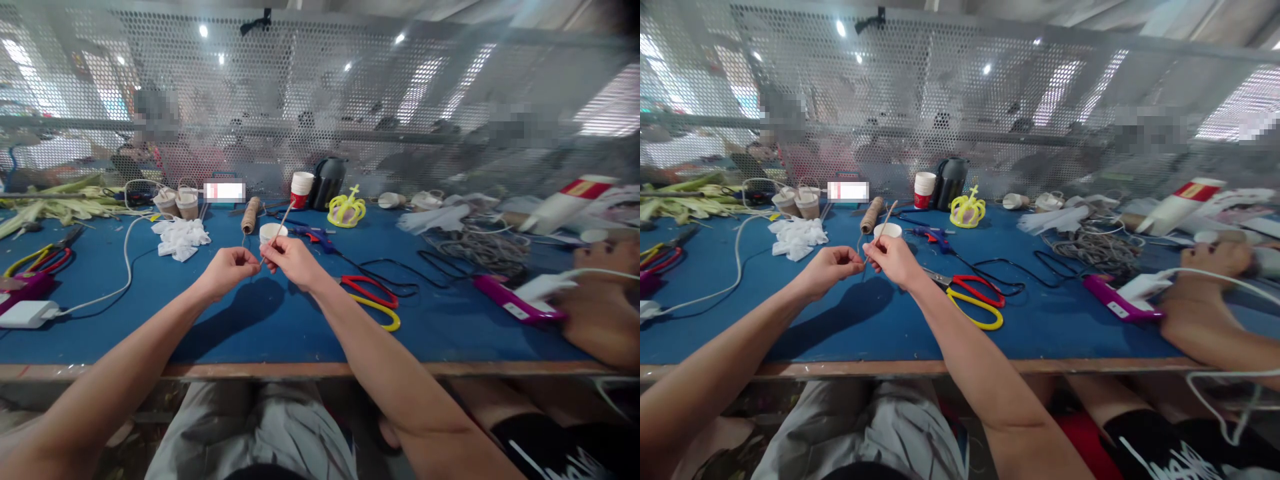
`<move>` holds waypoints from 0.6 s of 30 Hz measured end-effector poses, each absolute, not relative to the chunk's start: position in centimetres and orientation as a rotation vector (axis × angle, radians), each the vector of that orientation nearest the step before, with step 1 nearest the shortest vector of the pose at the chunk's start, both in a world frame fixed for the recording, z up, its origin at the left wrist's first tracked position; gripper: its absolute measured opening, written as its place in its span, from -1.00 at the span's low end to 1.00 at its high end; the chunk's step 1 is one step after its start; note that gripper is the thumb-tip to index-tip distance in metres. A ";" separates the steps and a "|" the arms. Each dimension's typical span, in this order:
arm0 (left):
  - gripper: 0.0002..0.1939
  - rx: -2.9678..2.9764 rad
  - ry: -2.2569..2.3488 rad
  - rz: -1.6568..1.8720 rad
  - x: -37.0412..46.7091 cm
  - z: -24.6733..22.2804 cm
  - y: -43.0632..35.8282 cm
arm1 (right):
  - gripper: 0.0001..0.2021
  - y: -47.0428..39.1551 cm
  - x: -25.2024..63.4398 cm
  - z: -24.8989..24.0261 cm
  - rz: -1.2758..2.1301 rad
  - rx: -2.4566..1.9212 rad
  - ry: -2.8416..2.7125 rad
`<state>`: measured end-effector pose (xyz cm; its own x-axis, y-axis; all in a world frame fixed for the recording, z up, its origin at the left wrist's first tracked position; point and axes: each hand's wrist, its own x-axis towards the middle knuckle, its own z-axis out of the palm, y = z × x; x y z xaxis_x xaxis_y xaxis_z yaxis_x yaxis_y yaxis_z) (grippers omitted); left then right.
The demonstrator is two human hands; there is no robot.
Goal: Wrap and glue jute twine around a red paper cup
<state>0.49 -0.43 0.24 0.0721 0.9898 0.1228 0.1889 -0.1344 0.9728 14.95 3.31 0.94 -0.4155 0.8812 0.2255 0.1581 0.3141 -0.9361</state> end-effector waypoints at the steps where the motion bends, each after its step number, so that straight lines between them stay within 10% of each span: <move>1: -0.86 1.478 1.245 1.160 0.5 0.2 -0.4 | -0.79 3.3 14.9 0.9 1.156 -0.935 -1.793; 18: -0.83 1.518 1.231 1.140 0.2 0.7 -0.3 | -0.85 3.0 15.0 1.2 1.179 -0.891 -1.906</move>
